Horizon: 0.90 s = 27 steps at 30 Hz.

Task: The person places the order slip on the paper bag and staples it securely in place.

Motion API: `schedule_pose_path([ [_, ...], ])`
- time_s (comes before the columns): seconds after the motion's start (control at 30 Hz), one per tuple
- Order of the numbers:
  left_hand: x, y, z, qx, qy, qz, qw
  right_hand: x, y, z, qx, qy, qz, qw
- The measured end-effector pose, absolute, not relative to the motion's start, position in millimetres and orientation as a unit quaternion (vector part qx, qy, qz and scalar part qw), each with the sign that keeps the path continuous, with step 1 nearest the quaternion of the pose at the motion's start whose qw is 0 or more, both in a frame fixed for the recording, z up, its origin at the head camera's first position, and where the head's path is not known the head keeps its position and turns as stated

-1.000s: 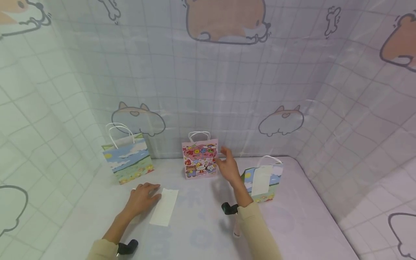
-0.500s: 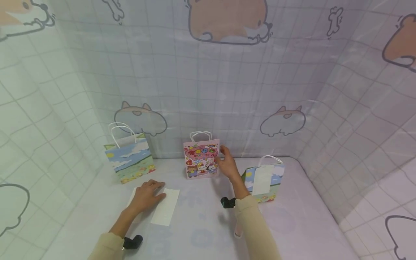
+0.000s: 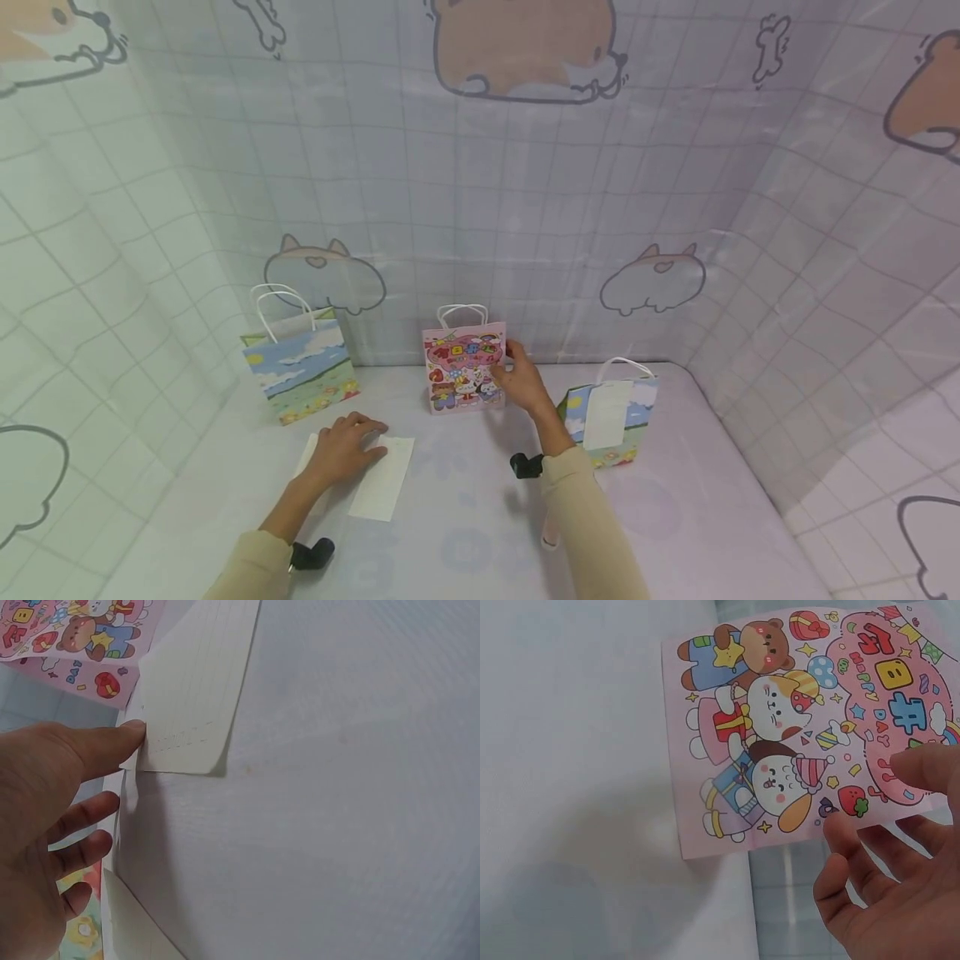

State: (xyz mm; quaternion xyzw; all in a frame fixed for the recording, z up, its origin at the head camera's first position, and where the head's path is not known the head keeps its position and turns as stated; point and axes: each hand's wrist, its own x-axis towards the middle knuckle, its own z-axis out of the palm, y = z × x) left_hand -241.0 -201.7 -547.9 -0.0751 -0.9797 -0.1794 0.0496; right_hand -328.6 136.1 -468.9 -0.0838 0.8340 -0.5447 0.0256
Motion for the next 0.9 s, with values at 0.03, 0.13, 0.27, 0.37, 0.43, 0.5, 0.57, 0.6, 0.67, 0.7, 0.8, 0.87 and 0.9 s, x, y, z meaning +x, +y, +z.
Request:
schedule_pose_path([
  [0.03,-241.2,-201.4,-547.7,-0.073,-0.98,-0.18,0.049,-328.8,136.2,-469.0,-0.085,0.834,-0.545,0.026],
  [0.13,-242.0,-200.8,-547.2,-0.067,-0.981,-0.177,0.045,-330.0,136.2,-470.3,-0.085,0.837,-0.54,0.026],
  [0.27,-242.0,-200.3,-547.1,-0.065,-0.982,-0.172,0.047,-330.3,135.2,-470.4,-0.083,0.84,-0.536,0.025],
  [0.37,-241.1,-200.0,-546.4,-0.069,-0.981,-0.171,0.057,-330.0,134.2,-469.0,-0.081,0.841,-0.534,0.021],
  [0.43,-240.3,-200.2,-546.0,-0.072,-0.981,-0.171,0.063,-330.3,133.5,-468.6,-0.082,0.844,-0.53,0.014],
  [0.5,-240.4,-200.7,-547.0,-0.074,-0.981,-0.167,0.068,-331.1,133.1,-469.3,-0.084,0.849,-0.522,0.002],
  [0.57,-240.4,-201.4,-548.2,-0.075,-0.98,-0.166,0.074,-331.8,133.0,-470.5,-0.09,0.855,-0.51,-0.009],
  [0.6,-240.5,-201.5,-549.1,-0.075,-0.981,-0.164,0.075,-332.2,132.9,-471.2,-0.091,0.858,-0.505,-0.013],
  [0.67,-240.4,-201.8,-550.3,-0.075,-0.98,-0.164,0.08,-332.4,132.9,-472.1,-0.095,0.863,-0.496,-0.02],
  [0.7,-240.1,-201.5,-550.3,-0.076,-0.98,-0.166,0.082,-332.1,132.8,-472.1,-0.095,0.864,-0.494,-0.02],
  [0.8,-239.2,-200.7,-550.2,-0.076,-0.979,-0.169,0.088,-330.9,132.3,-470.8,-0.093,0.866,-0.491,-0.02],
  [0.87,-238.5,-200.0,-549.8,-0.075,-0.979,-0.169,0.09,-330.3,132.0,-470.0,-0.095,0.87,-0.484,-0.022],
  [0.9,-238.2,-199.5,-549.3,-0.075,-0.979,-0.168,0.091,-330.1,131.8,-469.5,-0.095,0.871,-0.482,-0.022],
])
